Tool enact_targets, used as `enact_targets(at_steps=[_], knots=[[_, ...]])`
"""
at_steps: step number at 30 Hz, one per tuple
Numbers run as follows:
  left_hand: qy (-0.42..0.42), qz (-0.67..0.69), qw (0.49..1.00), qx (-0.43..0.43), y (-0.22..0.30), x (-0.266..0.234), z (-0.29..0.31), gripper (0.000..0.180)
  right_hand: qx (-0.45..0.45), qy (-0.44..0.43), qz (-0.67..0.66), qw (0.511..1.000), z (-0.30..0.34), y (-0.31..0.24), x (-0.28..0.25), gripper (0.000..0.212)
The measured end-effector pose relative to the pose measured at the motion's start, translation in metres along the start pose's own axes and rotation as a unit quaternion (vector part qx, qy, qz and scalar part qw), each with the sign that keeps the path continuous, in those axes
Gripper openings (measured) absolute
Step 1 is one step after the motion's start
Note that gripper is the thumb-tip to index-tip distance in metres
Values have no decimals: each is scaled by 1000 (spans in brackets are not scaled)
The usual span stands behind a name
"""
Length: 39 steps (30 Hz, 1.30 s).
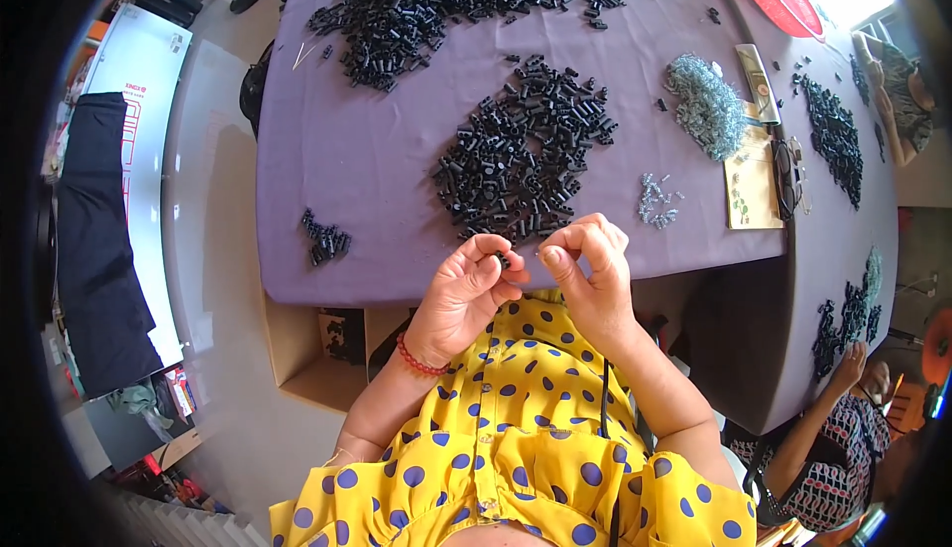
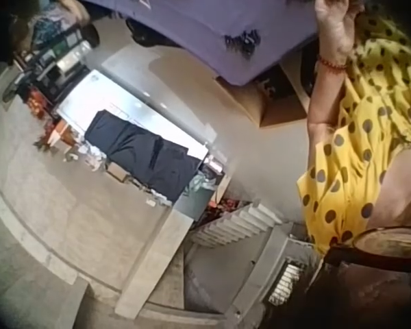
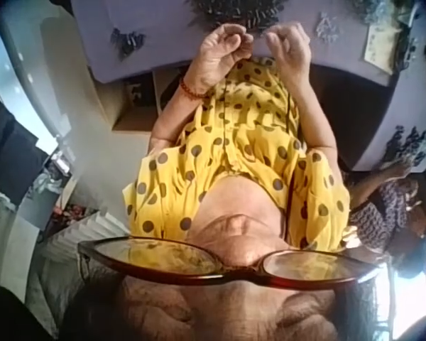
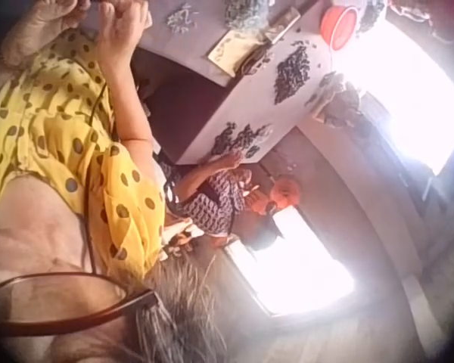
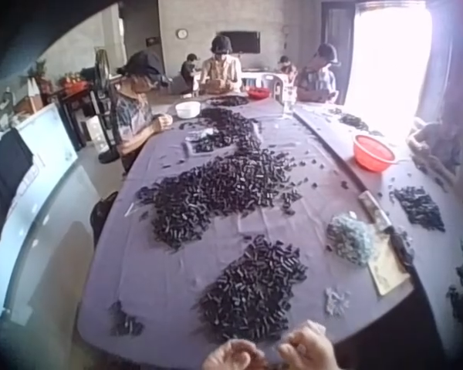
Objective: Assemble small metal components into black plastic parts by hand at a workbench.
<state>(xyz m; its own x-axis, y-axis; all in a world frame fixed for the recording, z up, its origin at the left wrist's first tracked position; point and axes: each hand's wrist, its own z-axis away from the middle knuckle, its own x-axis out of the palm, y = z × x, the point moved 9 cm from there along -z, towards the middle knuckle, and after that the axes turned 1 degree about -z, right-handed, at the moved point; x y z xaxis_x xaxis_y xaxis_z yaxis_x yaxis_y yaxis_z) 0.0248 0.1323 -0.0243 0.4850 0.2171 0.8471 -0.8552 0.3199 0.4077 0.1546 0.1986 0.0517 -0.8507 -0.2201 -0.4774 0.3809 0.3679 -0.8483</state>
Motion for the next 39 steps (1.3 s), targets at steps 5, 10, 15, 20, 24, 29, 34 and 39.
enact_targets(at_steps=[5,10,15,20,24,29,34,39], knots=[[33,25,999,3,-1,1,0,21,21,-7,-61,998,1,-1,4,6],[7,-29,999,44,-4,-11,-4,20,-1,-5,-42,999,3,-4,9,7],[52,-64,993,84,1,-2,0,18,7,3,-39,999,3,2,13,8],[52,-137,984,102,3,0,1,18,17,6,-45,999,3,7,15,8],[59,-128,986,85,2,1,2,15,19,7,-44,999,3,9,15,8],[98,-111,987,64,-1,-5,3,12,6,-5,-31,999,4,8,17,7],[110,-137,978,112,3,-11,4,8,-64,-9,48,997,8,-6,17,15],[105,-124,983,86,-2,-18,7,8,-227,18,181,957,14,-38,16,22]])
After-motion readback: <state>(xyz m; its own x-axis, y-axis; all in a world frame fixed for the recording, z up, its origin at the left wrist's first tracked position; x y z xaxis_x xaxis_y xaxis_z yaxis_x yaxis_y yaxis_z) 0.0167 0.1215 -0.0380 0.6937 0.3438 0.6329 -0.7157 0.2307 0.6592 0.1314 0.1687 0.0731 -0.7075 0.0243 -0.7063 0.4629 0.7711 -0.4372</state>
